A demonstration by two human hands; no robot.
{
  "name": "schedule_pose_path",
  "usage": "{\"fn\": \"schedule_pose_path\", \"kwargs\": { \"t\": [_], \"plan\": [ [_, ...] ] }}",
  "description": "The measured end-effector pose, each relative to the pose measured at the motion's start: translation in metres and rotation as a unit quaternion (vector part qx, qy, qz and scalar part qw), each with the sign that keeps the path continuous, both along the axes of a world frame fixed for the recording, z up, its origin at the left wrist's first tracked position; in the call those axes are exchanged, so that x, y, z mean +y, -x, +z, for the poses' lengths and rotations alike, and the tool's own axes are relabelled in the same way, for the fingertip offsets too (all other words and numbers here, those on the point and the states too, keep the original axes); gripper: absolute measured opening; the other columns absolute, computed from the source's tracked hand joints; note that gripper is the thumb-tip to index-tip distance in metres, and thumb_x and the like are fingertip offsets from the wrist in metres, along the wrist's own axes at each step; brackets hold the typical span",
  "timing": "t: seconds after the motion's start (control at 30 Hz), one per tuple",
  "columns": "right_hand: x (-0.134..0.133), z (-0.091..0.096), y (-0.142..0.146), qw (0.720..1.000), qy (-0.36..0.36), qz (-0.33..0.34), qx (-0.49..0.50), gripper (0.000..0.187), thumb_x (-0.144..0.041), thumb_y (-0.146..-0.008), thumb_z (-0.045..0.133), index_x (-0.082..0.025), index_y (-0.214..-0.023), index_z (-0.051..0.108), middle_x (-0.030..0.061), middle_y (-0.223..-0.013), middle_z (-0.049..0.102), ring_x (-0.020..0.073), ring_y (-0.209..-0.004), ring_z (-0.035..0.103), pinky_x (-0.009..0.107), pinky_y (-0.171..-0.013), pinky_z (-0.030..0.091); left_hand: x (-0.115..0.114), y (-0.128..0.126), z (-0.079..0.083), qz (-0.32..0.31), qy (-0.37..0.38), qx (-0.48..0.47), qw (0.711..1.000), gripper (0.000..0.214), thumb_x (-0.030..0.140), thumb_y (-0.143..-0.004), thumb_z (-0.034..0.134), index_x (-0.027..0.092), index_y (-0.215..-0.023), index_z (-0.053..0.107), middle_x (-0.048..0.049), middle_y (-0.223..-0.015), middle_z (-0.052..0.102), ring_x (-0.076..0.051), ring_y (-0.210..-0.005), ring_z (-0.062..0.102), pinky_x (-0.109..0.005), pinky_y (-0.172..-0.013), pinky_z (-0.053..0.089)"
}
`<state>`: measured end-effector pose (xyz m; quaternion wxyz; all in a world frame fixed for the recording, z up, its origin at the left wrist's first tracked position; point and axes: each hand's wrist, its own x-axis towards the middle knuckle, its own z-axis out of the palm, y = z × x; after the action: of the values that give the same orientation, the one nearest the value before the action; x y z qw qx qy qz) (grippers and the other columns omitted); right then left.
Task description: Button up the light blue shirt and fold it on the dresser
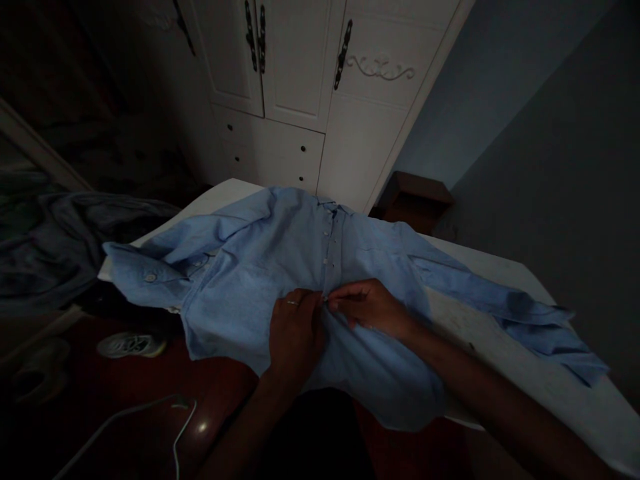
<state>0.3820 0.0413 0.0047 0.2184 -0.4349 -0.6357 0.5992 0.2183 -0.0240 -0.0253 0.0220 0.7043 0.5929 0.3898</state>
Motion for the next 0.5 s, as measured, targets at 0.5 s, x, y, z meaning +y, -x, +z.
{"fn": "schedule_pose_path", "kwargs": {
  "t": [0.5],
  "plan": [
    [-0.004, 0.004, 0.013, 0.99, 0.101, -0.083, 0.054, 0.012, -0.026, -0.07, 0.072, -0.015, -0.073, 0.069, 0.0004, -0.066, 0.068, 0.0054, -0.041, 0.053, 0.013, -0.027, 0.024, 0.002, 0.001, -0.001, -0.022, -0.019, 0.011, 1.0, 0.025, 0.012, -0.093, 0.042, 0.016, -0.102, 0.065, -0.0093, -0.094, 0.068, -0.022, -0.086, 0.062, -0.037, -0.077, 0.051]
  ]
}}
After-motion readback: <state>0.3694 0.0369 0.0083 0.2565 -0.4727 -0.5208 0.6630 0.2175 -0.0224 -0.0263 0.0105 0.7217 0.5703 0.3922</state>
